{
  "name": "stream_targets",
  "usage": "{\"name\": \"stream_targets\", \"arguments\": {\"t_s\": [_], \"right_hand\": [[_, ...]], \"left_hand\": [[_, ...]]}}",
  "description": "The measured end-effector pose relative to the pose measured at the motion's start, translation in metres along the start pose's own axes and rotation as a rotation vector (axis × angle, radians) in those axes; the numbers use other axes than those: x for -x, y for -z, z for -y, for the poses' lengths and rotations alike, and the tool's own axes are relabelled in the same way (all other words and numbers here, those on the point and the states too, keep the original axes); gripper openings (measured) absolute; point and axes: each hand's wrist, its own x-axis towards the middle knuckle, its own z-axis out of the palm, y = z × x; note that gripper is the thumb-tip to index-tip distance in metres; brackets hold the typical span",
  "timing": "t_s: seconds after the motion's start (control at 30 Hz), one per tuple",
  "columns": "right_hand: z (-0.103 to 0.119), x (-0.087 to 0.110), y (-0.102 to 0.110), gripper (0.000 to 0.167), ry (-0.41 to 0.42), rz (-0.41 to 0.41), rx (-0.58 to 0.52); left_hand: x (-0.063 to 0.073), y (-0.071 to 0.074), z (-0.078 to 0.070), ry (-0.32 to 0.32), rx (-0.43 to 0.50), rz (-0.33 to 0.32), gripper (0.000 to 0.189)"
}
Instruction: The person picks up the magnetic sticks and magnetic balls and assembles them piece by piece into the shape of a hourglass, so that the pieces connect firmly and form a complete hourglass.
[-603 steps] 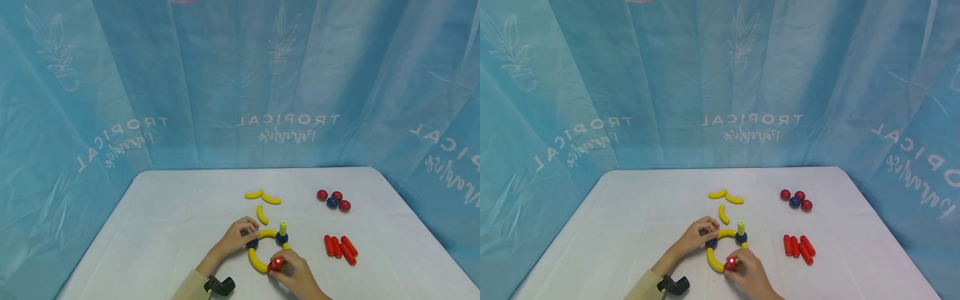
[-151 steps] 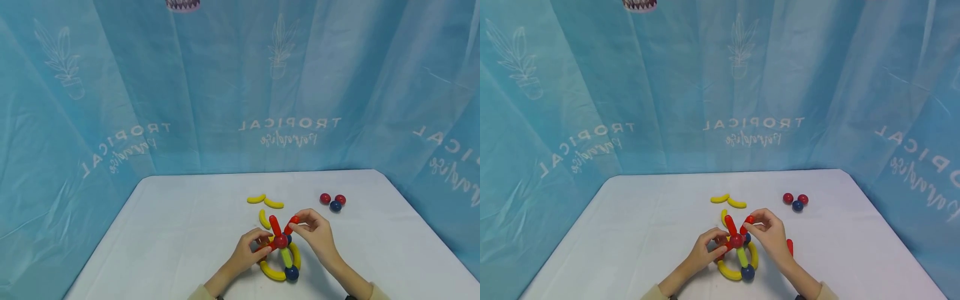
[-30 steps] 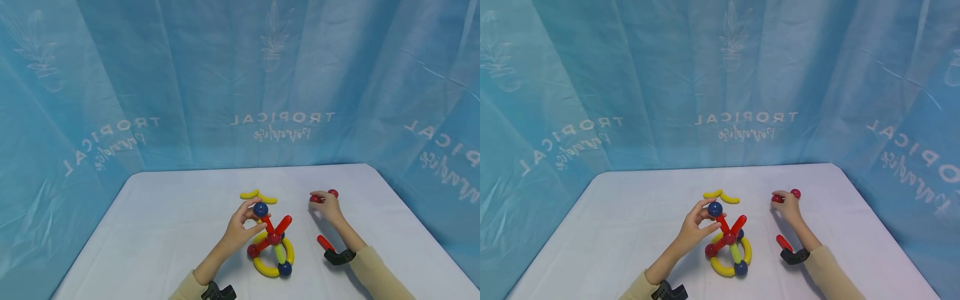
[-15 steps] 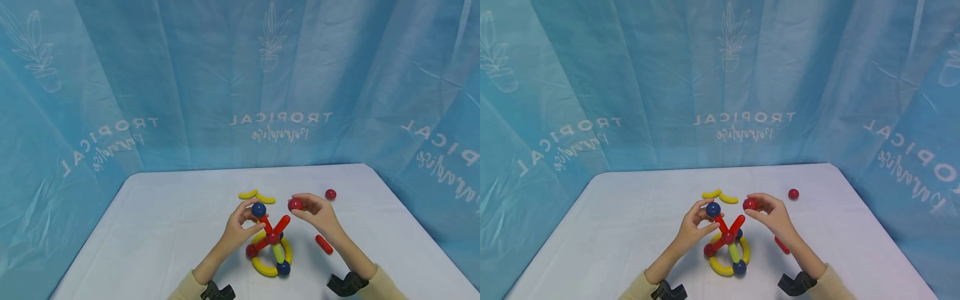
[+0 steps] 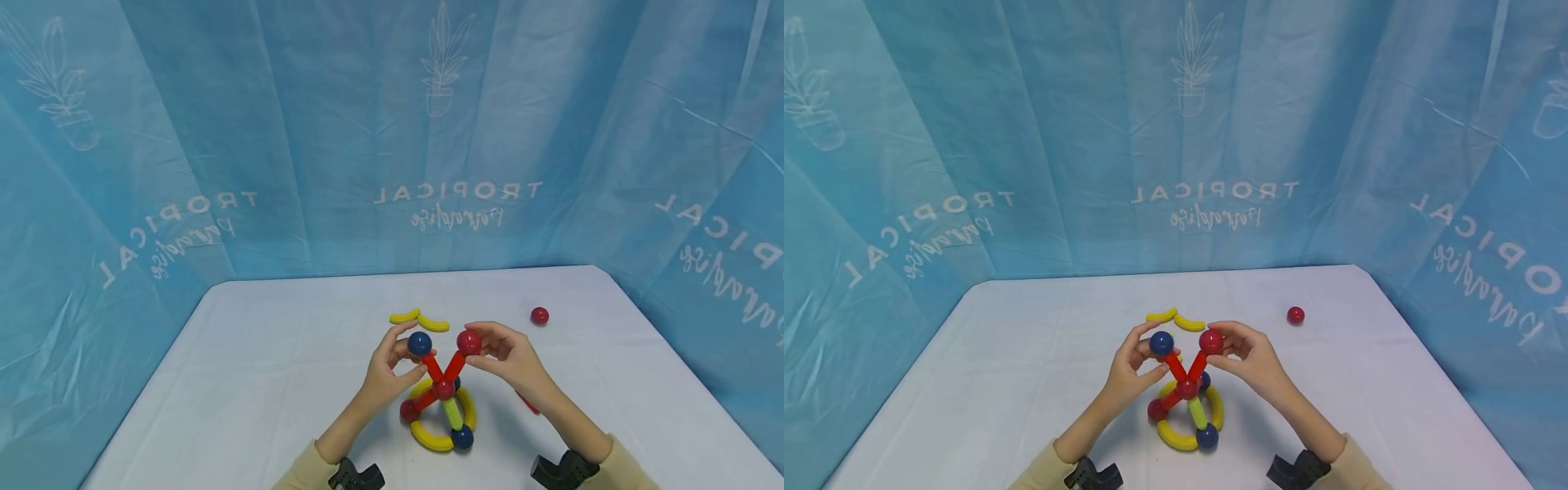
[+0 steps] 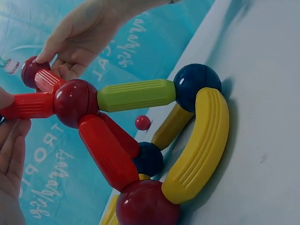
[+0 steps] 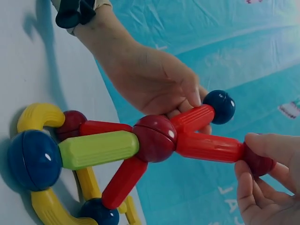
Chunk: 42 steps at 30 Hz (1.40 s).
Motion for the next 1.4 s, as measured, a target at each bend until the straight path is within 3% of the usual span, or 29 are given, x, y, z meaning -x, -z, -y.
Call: {"name": "stream_targets", "arguments": {"t_s": [0.2, 0.37, 0.83, 0.93, 1.07, 1.13, 1.3, 1.4], "right_hand": [[-0.003, -0.001, -0.002, 0.052, -0.123, 0.081, -0.036], [-0.005, -0.003, -0.003, 0.055, -0.153, 0.113, -0.042], [-0.002, -0.002, -0.009, 0.051, -0.023, 0.167, -0.043], [-0.009, -0.006, -0.003, 0.054, -0.020, 0.255, -0.034], [-0.033, -0.025, 0.009, 0.051, 0.011, 0.379, 0.056], [-0.048, -0.039, 0.010, 0.047, 0.030, 0.355, 0.155], [-0.077, -0.080, -0.003, 0.035, -0.028, 0.174, 0.354], [-0.088, -0.103, -0.012, 0.031, -0.076, 0.155, 0.394]], "left_hand": [[0.001, 0.002, 0.002, -0.012, 0.033, 0.006, 0.062], [0.001, 0.002, 0.004, -0.022, 0.029, 0.021, 0.054], [0.001, 0.005, 0.006, -0.026, 0.027, 0.040, 0.056], [0.000, 0.006, 0.007, -0.022, 0.051, 0.052, 0.058], [-0.001, 0.007, 0.008, -0.040, 0.065, 0.052, 0.057], [-0.002, 0.007, 0.009, -0.059, 0.064, 0.047, 0.054], [0.001, 0.006, 0.008, -0.051, 0.062, 0.034, 0.050], [0.000, 0.004, 0.006, -0.054, 0.048, 0.030, 0.049]]}}
